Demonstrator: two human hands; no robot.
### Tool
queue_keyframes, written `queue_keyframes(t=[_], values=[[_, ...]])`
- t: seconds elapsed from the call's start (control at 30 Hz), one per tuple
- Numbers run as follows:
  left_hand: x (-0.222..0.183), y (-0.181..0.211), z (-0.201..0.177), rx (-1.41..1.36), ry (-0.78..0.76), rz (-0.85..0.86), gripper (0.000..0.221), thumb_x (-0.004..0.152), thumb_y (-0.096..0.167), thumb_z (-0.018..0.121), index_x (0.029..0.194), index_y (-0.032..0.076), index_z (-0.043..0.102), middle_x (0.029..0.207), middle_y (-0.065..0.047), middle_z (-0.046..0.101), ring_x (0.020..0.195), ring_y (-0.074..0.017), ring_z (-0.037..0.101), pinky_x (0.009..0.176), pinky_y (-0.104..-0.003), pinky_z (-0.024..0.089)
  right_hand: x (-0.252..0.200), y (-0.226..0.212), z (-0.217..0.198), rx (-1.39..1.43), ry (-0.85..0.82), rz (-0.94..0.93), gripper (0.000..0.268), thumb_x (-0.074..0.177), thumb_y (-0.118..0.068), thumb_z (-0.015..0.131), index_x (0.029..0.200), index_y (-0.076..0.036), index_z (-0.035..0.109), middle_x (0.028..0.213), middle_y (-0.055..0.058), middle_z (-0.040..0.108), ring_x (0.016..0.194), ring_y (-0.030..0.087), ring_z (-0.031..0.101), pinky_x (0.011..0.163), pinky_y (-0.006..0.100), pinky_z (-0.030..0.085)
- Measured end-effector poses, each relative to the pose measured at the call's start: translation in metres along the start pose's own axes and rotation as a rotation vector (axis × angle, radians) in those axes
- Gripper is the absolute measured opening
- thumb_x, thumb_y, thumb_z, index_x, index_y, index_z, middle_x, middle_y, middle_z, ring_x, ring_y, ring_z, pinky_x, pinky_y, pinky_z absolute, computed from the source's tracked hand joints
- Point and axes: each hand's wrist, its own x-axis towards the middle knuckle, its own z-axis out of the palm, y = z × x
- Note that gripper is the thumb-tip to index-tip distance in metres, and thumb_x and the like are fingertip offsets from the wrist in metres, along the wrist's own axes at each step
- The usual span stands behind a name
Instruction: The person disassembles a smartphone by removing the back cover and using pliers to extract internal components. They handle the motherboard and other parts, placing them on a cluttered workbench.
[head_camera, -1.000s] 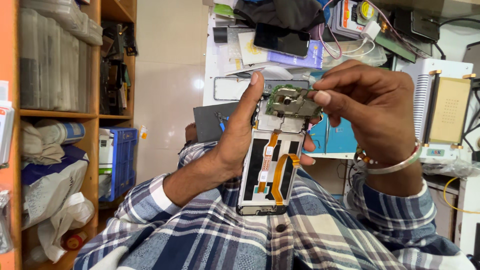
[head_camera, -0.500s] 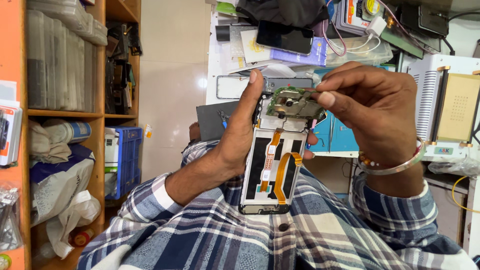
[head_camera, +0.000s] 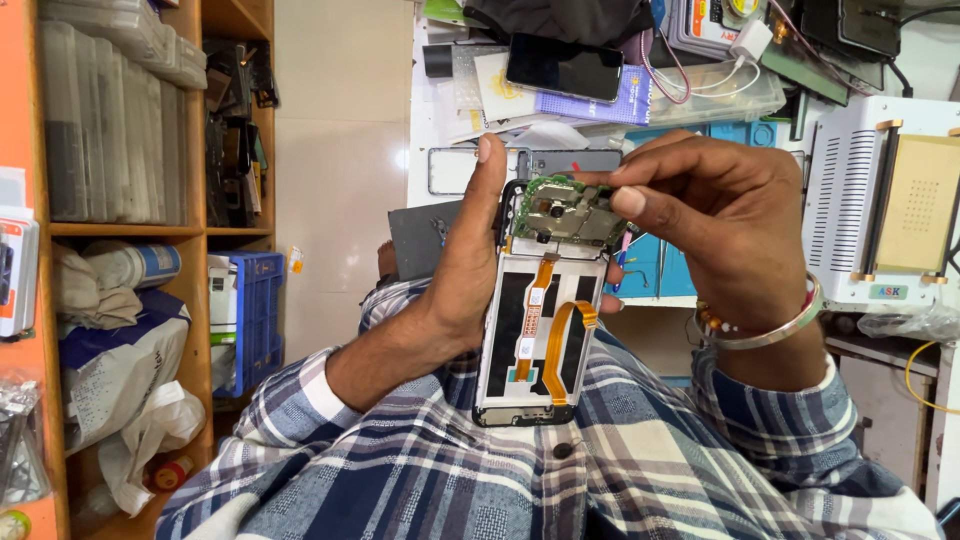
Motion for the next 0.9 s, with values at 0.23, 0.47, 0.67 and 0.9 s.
queue_keyframes(t=[0.23, 0.47, 0.67, 0.9], values=[[0.001, 0.002, 0.002, -0.062, 0.043, -0.038, 0.102, 0.098, 0.077, 0.017, 0.152, -0.004, 0.046, 0.117, -0.023, 0.066, 0.098, -0.0285, 0.073, 0.083, -0.048, 0.067, -0.002, 0.000, 0.003, 0.030, 0.000, 0.005, 0.011, 0.097, 0.005, 0.074, 0.107, 0.003, 0.072, 0.110, 0.014, 0.074, 0.113, 0.025, 0.076, 0.092, 0.033, 0.064], [0.003, 0.001, -0.002, -0.040, 0.007, -0.012, 0.103, 0.100, 0.077, 0.018, 0.150, -0.007, 0.048, 0.112, -0.025, 0.066, 0.095, -0.0299, 0.073, 0.081, -0.047, 0.067, 0.002, 0.003, 0.002, 0.053, 0.008, 0.069, 0.012, 0.095, 0.003, 0.075, 0.107, 0.004, 0.073, 0.113, 0.018, 0.076, 0.102, 0.022, 0.075, 0.089, 0.032, 0.063], [0.004, -0.001, -0.005, -0.023, 0.030, -0.014, 0.102, 0.101, 0.078, 0.019, 0.145, -0.010, 0.050, 0.109, -0.025, 0.066, 0.094, -0.0292, 0.073, 0.081, -0.050, 0.068, 0.005, -0.002, 0.005, -0.017, -0.027, 0.055, 0.012, 0.095, 0.003, 0.076, 0.107, 0.003, 0.074, 0.114, 0.017, 0.075, 0.104, 0.021, 0.074, 0.088, 0.030, 0.062], [0.000, 0.006, 0.002, 0.067, 0.007, 0.007, 0.092, 0.105, 0.071, 0.023, 0.157, -0.003, 0.040, 0.115, -0.021, 0.065, 0.098, -0.0263, 0.072, 0.082, -0.042, 0.065, 0.000, 0.000, 0.014, -0.292, 0.030, -0.095, 0.016, 0.094, -0.004, 0.081, 0.109, -0.002, 0.076, 0.112, 0.006, 0.065, 0.101, 0.014, 0.068, 0.080, 0.024, 0.057]])
